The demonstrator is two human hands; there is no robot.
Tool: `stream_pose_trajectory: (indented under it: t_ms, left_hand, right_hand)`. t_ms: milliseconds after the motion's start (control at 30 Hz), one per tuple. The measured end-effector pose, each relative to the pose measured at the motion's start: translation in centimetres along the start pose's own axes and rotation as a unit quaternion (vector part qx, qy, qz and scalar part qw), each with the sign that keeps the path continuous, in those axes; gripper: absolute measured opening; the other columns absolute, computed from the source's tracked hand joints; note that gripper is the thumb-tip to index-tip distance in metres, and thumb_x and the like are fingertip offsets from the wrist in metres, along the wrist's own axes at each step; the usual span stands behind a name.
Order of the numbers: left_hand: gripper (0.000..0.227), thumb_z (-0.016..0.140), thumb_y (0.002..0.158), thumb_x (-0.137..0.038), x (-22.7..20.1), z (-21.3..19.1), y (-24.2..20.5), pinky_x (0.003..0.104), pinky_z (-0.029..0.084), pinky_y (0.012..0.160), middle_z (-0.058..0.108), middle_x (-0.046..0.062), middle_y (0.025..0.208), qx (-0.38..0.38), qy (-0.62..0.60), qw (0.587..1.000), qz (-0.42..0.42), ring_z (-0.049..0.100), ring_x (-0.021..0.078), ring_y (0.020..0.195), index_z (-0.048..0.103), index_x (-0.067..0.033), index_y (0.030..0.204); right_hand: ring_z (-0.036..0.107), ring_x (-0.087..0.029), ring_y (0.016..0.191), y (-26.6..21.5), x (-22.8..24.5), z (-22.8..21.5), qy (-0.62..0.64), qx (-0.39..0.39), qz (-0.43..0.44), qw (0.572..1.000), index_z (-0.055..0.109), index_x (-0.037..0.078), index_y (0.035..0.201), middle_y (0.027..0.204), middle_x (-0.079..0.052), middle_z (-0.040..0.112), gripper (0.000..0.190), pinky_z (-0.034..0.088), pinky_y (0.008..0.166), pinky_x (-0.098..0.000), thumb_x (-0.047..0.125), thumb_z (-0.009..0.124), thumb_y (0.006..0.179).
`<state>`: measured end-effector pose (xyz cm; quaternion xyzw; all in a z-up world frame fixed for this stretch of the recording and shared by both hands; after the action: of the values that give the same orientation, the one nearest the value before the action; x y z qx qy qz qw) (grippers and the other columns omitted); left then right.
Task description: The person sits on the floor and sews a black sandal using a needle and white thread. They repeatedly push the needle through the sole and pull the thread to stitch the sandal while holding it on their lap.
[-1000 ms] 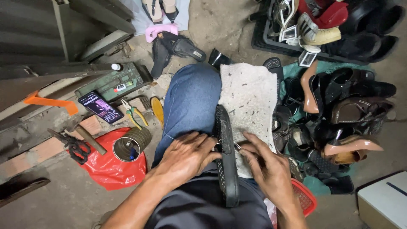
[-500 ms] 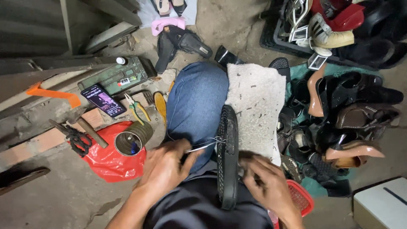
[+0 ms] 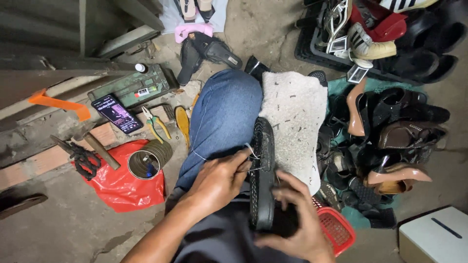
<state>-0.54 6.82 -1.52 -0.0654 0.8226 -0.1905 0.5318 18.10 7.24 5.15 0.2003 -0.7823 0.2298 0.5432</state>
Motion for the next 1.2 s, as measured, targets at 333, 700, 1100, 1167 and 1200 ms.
stream_pose_trajectory:
  t_ms: [333, 700, 1100, 1167, 1200]
  left_hand:
    - [0.026, 0.066, 0.099, -0.031, -1.7, -0.6, -0.8, 0.052, 0.048, 0.049, 0.068, 0.002, 0.080, -0.112, 0.153, 0.981, 0.033, 0.068, 0.0333, 0.064, 0.066, -0.0151, 0.079]
    - [0.010, 0.063, 0.087, -0.014, -2.6, 0.1, 1.6, 0.052, 0.049, 0.060, 0.072, 0.006, 0.088, -0.066, 0.070, 0.994, 0.061, 0.069, 0.0366, 0.072, 0.064, -0.0159, 0.096]
    - [0.017, 0.074, 0.093, -0.020, 10.6, -12.0, -9.3, 0.022, 0.034, 0.053, 0.056, -0.006, 0.061, -0.093, -0.151, 0.978, -0.105, 0.044, 0.0055, 0.058, 0.079, -0.0120, 0.079]
    - [0.021, 0.076, 0.100, -0.021, 14.5, -16.2, -13.0, 0.024, 0.049, 0.074, 0.067, -0.005, 0.075, -0.277, -0.133, 0.922, -0.234, 0.054, 0.0051, 0.071, 0.073, -0.0139, 0.081]
    - [0.021, 0.076, 0.100, -0.021, 14.8, -16.6, -13.3, 0.024, 0.049, 0.074, 0.067, -0.005, 0.075, -0.277, -0.132, 0.922, -0.234, 0.054, 0.0051, 0.071, 0.073, -0.0139, 0.081]
  right_hand:
    - [0.039, -0.038, 0.150, -0.3, -3.0, -0.1, -0.178, 0.079, 0.070, 0.978, 0.026, 0.003, 0.158, 0.163, -0.020, 0.037, 0.131, 0.037, 0.118, -0.0526, 0.070, 0.082, 0.061]
    - [0.061, -0.015, 0.084, -0.9, -5.2, -1.9, -0.164, 0.083, 0.135, 0.974, 0.052, 0.009, 0.148, 0.111, -0.002, 0.061, 0.118, 0.053, 0.081, -0.0311, 0.079, 0.076, 0.057]
    - [0.059, -0.016, 0.090, -0.2, -5.3, -2.1, -0.129, 0.100, 0.103, 0.981, 0.051, 0.007, 0.149, 0.091, 0.000, 0.056, 0.116, 0.051, 0.090, -0.0336, 0.071, 0.082, 0.058]
    - [0.061, -0.015, 0.091, -0.3, -5.6, -2.0, -0.143, 0.117, 0.116, 0.976, 0.051, 0.008, 0.149, 0.093, -0.001, 0.059, 0.118, 0.052, 0.091, -0.0334, 0.072, 0.084, 0.056]
    - [0.061, -0.015, 0.091, -0.2, -5.5, -1.9, -0.143, 0.117, 0.116, 0.976, 0.051, 0.008, 0.149, 0.093, -0.001, 0.059, 0.118, 0.052, 0.091, -0.0334, 0.072, 0.084, 0.056]
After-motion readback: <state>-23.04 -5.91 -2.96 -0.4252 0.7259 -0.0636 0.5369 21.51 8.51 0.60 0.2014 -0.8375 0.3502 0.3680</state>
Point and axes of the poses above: each hand's wrist, its own y-axis towards the middle knuckle, its own z-axis out of the palm, x = y × z, the point moved 8 cm from there along y, towards the middle knuckle
